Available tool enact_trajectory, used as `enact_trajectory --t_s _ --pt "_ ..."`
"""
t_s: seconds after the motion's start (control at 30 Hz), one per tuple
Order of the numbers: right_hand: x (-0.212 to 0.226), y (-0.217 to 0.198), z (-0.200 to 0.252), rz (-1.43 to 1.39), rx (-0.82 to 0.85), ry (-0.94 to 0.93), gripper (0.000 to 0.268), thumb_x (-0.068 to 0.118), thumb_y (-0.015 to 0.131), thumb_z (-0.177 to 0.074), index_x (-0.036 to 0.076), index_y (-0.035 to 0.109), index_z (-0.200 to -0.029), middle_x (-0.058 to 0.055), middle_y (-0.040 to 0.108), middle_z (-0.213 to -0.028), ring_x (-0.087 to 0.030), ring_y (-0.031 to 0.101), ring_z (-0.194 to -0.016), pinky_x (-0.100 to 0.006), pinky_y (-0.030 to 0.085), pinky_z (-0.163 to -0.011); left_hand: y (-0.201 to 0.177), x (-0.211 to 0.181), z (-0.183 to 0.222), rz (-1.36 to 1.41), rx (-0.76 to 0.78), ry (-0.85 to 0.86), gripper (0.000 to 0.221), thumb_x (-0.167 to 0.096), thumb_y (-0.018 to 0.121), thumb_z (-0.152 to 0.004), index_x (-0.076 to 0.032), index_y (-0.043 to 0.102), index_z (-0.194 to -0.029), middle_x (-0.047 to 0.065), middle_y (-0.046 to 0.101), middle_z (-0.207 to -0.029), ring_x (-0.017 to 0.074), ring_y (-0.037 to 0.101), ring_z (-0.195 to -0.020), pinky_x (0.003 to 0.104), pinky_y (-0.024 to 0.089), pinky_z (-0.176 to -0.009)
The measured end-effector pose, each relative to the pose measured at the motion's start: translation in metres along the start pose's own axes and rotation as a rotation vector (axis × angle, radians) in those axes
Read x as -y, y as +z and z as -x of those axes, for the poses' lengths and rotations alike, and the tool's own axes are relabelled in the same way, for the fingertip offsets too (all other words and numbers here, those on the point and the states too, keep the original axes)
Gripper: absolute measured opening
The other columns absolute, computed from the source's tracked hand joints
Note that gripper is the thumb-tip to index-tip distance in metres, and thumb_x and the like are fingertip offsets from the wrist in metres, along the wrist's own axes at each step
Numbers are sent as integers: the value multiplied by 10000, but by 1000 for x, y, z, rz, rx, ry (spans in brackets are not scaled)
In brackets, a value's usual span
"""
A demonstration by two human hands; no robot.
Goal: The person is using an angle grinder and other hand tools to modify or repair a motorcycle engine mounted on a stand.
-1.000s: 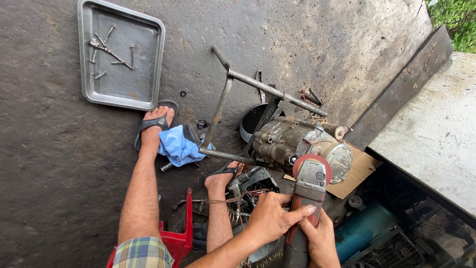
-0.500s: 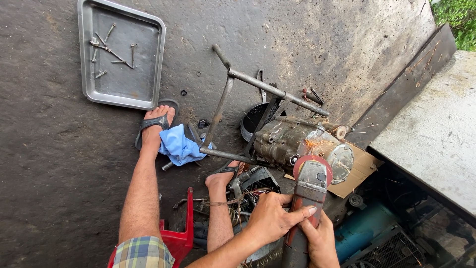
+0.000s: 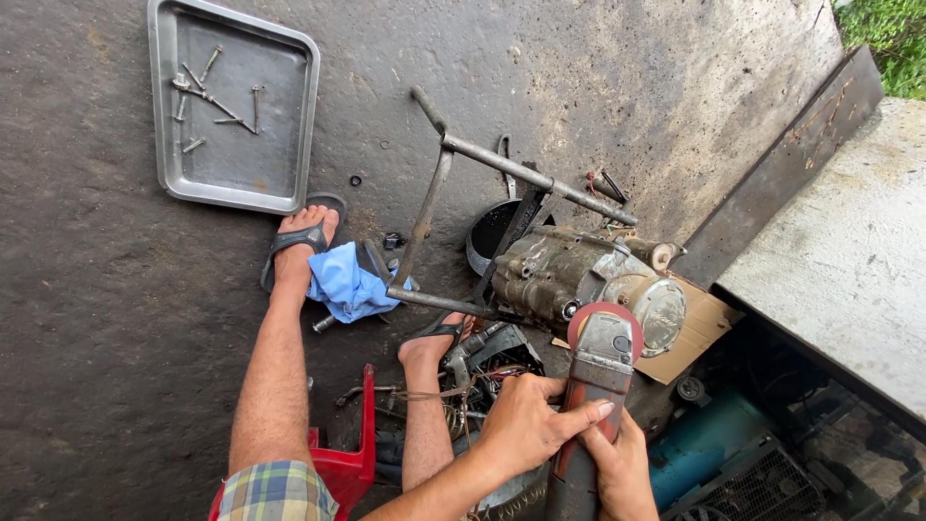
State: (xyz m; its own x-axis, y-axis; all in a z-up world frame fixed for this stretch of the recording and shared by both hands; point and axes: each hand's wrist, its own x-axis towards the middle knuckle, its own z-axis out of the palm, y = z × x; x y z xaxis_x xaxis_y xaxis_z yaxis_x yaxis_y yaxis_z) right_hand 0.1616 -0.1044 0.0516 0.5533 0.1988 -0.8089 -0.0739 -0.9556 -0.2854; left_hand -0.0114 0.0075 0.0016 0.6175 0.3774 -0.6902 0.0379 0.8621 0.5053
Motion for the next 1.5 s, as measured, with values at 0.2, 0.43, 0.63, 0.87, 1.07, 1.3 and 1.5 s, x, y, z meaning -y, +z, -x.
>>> enact_trajectory --t_s 0.2,0.43,0.63,0.87,1.07,1.3,1.5 --pt "2 1 1 10 -3 2 472 227 735 -812 -31 640 -1195 -131 725 -986 -178 677 -834 -348 555 -725 0 2 -1 3 9 -32 432 -503 754 -804 -109 821 -968 103 776 -763 188 749 -636 331 575 -611" --pt "3 1 0 41 -8 16 463 240 737 -816 -32 645 -1179 -136 720 -962 -181 669 -807 -354 551 -695 0 2 -1 -6 12 -38 460 -521 746 -799 -96 822 -957 111 774 -751 190 748 -632 331 570 -604" --pt "-12 -11 -7 41 32 -74 461 217 731 -817 -34 638 -1192 -121 715 -1015 -173 665 -888 -340 542 -780 -2 -6 2 -7 13 -4 453 -513 741 -803 -106 824 -984 113 775 -771 194 756 -667 326 579 -637" --pt "5 -17 -11 104 81 -161 467 131 701 -791 -42 636 -1220 -116 706 -1065 -170 655 -940 -333 527 -847 8 -3 0 121 7 51 424 -440 746 -845 -62 797 -1031 109 800 -860 156 782 -762 301 602 -701" --pt "6 -28 -23 221 136 -197 466 126 722 -787 -32 626 -1214 -115 719 -1074 -161 659 -964 -333 534 -874 20 9 -3 160 -21 61 424 -412 745 -869 -45 783 -1077 126 794 -857 158 776 -741 298 604 -671" --pt "10 -25 -26 202 167 -223 480 89 704 -782 -39 615 -1236 -114 711 -1097 -161 653 -980 -337 534 -880 20 11 -5 180 -40 95 410 -392 751 -873 -50 789 -1096 116 797 -863 141 773 -759 286 600 -687" --pt "18 -23 -25 225 161 -211 506 92 709 -781 -36 607 -1260 -118 715 -1105 -157 655 -979 -332 540 -875 -33 48 -24 -159 -165 88 433 -406 670 -919 -40 768 -1128 142 781 -950 208 752 -864 349 567 -777"
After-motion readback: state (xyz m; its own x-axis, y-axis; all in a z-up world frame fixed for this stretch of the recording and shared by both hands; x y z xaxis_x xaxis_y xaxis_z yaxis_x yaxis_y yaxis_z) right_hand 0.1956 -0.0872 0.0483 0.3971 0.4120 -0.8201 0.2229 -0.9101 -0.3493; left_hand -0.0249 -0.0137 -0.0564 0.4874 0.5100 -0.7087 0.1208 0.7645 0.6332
